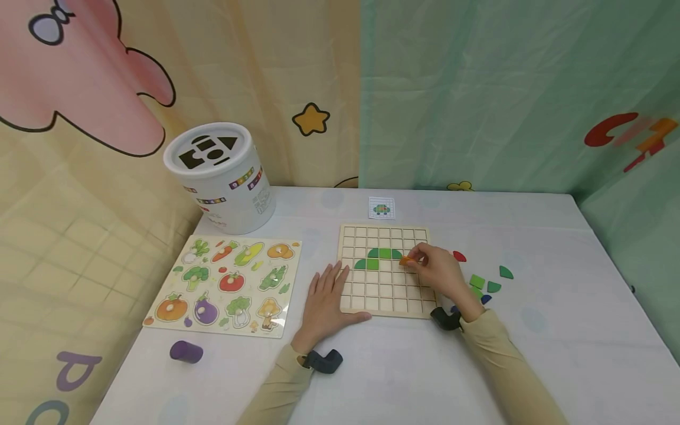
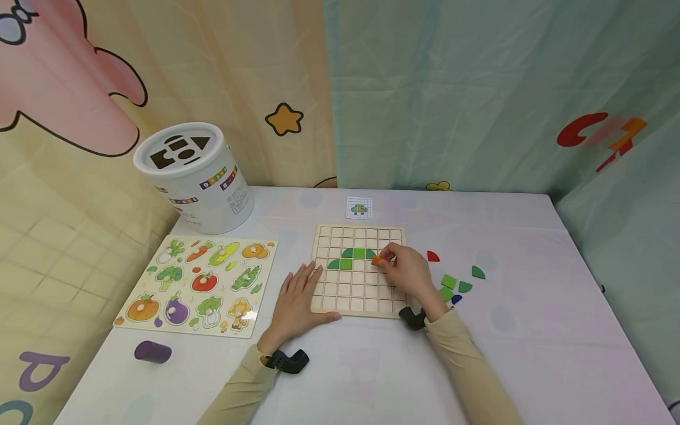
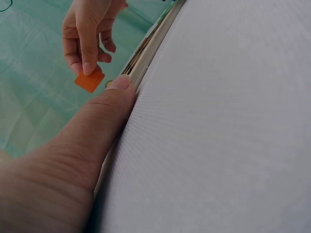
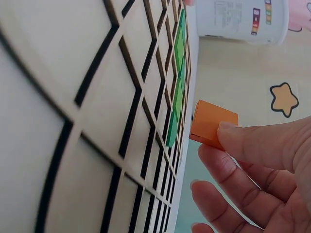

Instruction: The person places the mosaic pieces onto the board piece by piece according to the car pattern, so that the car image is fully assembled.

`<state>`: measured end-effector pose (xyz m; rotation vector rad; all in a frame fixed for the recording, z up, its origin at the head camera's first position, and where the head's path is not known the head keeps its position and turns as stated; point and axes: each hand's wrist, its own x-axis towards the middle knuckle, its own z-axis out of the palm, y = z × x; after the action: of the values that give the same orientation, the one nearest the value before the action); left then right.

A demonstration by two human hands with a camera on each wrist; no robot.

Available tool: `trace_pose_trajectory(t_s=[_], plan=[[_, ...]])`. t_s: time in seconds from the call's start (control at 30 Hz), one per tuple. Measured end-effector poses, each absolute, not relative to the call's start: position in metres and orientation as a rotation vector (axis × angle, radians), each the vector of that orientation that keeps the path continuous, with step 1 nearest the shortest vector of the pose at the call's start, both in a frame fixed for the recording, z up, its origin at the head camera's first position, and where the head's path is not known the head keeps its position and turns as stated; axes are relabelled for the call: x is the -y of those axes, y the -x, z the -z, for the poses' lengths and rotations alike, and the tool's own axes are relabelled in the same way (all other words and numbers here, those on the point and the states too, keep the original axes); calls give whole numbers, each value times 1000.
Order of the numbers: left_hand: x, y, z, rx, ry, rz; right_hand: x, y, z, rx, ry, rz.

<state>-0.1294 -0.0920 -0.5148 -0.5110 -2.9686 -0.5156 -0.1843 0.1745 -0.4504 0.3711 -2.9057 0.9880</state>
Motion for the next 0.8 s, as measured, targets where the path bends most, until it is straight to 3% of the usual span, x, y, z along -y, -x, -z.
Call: trace_pose_trajectory(t_s=[0.8], plan=[[92, 130, 515, 2969, 512, 503, -136, 201, 454, 3008, -492, -951]])
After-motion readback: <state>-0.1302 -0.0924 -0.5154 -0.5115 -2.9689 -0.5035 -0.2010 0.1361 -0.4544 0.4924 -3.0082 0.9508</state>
